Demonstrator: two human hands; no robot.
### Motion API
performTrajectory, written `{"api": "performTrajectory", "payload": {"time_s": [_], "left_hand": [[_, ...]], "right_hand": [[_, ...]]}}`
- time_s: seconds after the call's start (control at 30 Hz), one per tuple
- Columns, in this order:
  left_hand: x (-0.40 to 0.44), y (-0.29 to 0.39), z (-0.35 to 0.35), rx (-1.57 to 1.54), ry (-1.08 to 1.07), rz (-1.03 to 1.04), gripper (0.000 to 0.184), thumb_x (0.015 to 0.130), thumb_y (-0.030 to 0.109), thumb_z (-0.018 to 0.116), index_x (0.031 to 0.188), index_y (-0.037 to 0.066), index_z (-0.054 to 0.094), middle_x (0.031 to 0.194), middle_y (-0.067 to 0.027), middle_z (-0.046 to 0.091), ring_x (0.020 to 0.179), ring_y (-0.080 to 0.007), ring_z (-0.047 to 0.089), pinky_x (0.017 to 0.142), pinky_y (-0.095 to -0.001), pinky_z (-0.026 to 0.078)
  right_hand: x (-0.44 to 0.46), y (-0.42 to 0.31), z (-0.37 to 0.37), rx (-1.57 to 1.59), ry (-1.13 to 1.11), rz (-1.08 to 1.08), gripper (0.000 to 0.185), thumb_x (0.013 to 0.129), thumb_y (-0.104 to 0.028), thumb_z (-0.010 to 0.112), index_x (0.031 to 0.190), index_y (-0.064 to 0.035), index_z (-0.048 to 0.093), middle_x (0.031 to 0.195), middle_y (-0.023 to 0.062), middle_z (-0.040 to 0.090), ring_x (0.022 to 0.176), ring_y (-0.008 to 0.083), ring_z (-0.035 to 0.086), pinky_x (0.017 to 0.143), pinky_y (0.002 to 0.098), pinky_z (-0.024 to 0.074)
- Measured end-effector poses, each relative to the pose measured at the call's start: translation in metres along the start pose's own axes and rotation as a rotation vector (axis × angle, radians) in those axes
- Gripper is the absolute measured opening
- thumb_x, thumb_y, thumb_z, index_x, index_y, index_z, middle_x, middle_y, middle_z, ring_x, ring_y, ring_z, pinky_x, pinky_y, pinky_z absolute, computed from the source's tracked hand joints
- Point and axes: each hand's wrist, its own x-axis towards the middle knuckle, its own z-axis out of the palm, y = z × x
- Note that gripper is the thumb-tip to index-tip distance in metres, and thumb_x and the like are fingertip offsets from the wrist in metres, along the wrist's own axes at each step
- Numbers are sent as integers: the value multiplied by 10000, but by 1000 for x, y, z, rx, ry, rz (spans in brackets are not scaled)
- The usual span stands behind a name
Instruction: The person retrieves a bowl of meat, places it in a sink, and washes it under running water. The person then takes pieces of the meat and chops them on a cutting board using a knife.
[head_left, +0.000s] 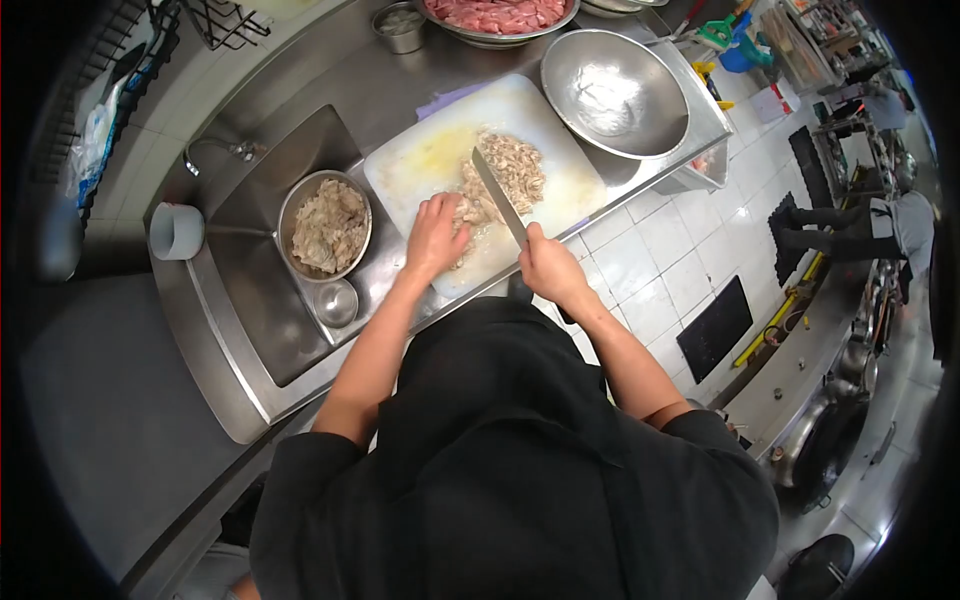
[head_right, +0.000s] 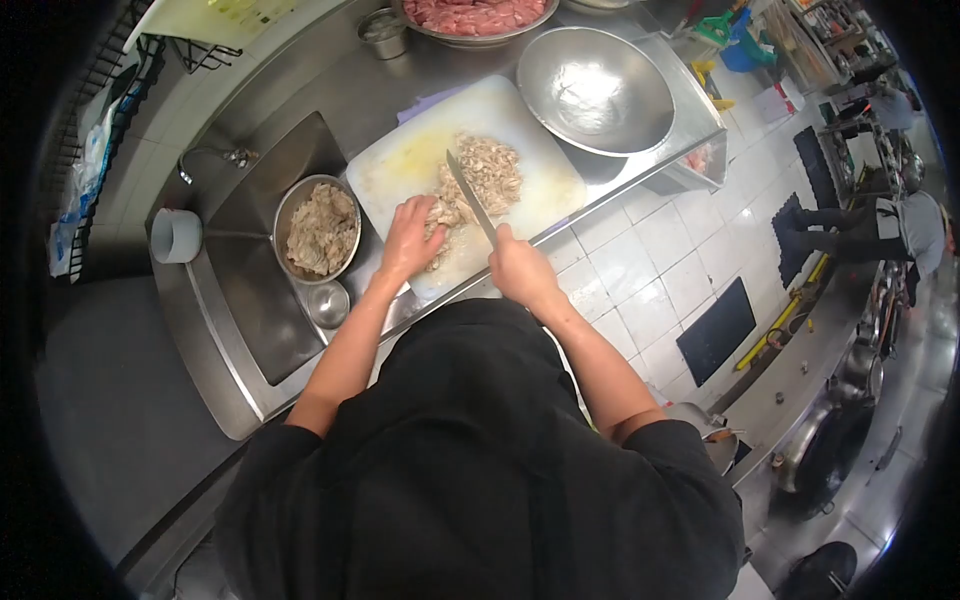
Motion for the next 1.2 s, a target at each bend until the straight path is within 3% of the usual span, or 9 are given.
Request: {"api": "performTrajectory", "payload": {"time_s": [0.17,0.23,0.43,0.6,0.7,0.8,0.93,1.03,1.2], "left_hand": [[-4,-8,-28,-150,-164,62,499,815,211,763,1280,76,643,1386,-165,565,1274,-369,518,1115,-433,416],[-4,14,-34,50,73,142,493,813,238,778,1252,58,646,1285,-151,620,1239,-349,545,1075,-437,440],[-3,7,-7,-63,58,136,383,810,241,779,1112,26,683,1168,-134,655,1166,-342,579,995,-437,468],[-4,0,9,-30,111,142,350,799,202,763,1088,18,690,1177,-137,664,1145,-344,591,996,-443,474],[-1,-1,8,-42,98,136,346,796,183,757,1091,12,690,1176,-150,671,1140,-349,595,1002,-442,478],[-1,-1,7,-75,120,152,338,797,161,755,1093,10,691,1161,-160,678,1129,-354,604,1003,-442,485],[0,-6,3,-141,113,171,303,815,132,758,1081,-4,700,1141,-180,681,1101,-373,621,976,-443,511],[-4,-9,5,-119,114,174,285,817,118,753,1074,5,702,1148,-182,681,1110,-371,622,973,-435,517],[-7,-11,6,-133,128,204,247,823,109,746,1043,5,704,1117,-168,690,1091,-367,631,957,-432,523]], "right_hand": [[1,-1,0,-12,-44,-46,198,918,-110,526,1055,25,480,801,312,678,781,520,662,737,622,500],[6,-4,2,-23,-51,-61,192,915,-103,517,1055,25,483,799,302,681,774,513,665,728,618,502],[11,-23,2,-123,-96,-94,188,914,-72,504,1078,17,484,795,267,699,763,473,690,705,589,521],[-15,-31,-7,-280,-219,-79,181,923,-67,506,1088,4,482,813,240,713,768,438,715,669,545,557],[20,-13,33,-208,-29,-192,168,936,-74,489,1083,7,488,847,252,715,772,444,714,661,542,560],[62,-34,26,-147,-52,-220,166,944,-72,469,1084,12,495,888,267,714,805,454,713,695,557,555],[22,-49,-18,-150,-185,-116,183,945,-72,460,1098,22,497,920,293,705,876,464,707,783,592,529],[9,-37,-1,-207,-237,-60,186,944,-76,462,1099,21,498,895,296,703,858,466,705,767,591,530],[59,-37,25,-116,-97,-203,192,925,-57,476,1098,22,492,852,296,703,829,485,700,734,594,533]]}}
